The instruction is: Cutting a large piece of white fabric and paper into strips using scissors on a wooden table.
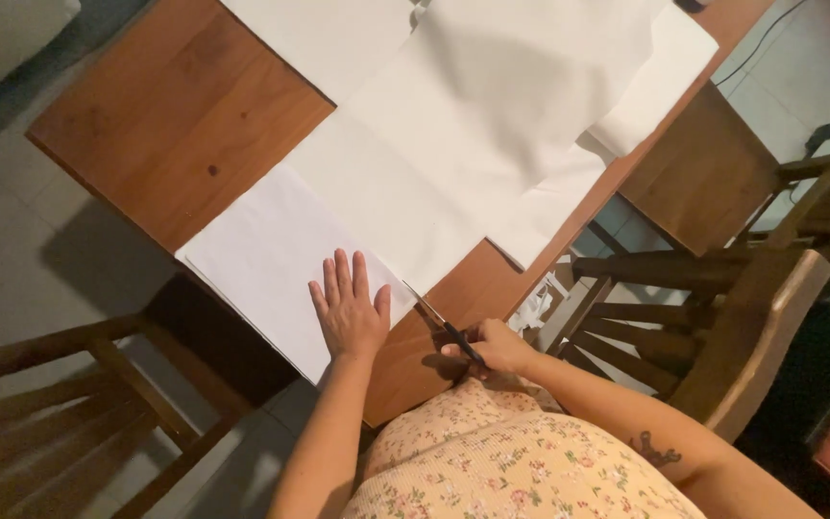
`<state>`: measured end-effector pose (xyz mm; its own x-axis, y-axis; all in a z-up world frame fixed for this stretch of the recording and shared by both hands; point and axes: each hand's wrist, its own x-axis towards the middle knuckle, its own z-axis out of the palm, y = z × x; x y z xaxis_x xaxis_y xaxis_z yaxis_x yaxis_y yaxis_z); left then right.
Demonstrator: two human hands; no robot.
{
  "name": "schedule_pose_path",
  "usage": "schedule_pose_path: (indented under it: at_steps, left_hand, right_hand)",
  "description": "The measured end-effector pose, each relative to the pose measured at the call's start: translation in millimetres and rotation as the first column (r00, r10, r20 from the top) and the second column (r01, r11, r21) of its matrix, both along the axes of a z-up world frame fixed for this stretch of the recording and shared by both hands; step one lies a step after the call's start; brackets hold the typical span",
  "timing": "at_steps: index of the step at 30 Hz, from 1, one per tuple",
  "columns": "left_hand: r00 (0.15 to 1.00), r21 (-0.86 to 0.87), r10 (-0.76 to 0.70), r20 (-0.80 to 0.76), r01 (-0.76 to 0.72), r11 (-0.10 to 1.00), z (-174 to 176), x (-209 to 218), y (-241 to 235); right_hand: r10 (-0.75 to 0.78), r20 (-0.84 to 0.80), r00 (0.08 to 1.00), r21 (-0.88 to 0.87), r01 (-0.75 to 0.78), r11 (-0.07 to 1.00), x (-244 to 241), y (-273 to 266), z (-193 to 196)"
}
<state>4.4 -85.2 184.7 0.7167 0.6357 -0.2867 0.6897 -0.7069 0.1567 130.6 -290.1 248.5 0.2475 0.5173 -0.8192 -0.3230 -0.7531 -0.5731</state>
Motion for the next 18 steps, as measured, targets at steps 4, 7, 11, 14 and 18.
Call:
schedule_pose_path:
  at_steps: [4,7,11,14,18]
  left_hand:
    - [1.000,0.018,-0.017,0.013,0.017,1.000,-1.1,-0.7,-0.8]
    - [0.999,0.029,-0.027,0.019,0.026,0.999,-2.9,-0.7,-0.7]
    - [0.997,0.084,-0.034,0.068,0.028,0.996,-11.7,-2.6,-2.4]
    - [0.995,0.112,-0.033,0.097,0.022,0.994,-17.5,-3.6,-2.9]
    - [0.993,0.119,-0.030,0.113,0.017,0.993,-17.4,-4.0,-2.9]
  right_hand:
    - [0.032,0.034,0.999,-0.041,-0.030,0.999,-1.3,-1.9,-0.7]
    - [0.078,0.091,0.993,-0.063,-0.072,0.995,-2.5,0.2,-3.2]
    - [0.210,0.206,0.956,-0.103,-0.193,0.976,-0.9,6.1,-35.3]
    - [0.292,0.258,0.921,-0.137,-0.265,0.955,0.1,7.6,-41.3]
    - [0.251,0.194,0.948,-0.115,-0.232,0.966,1.2,8.9,-2.4]
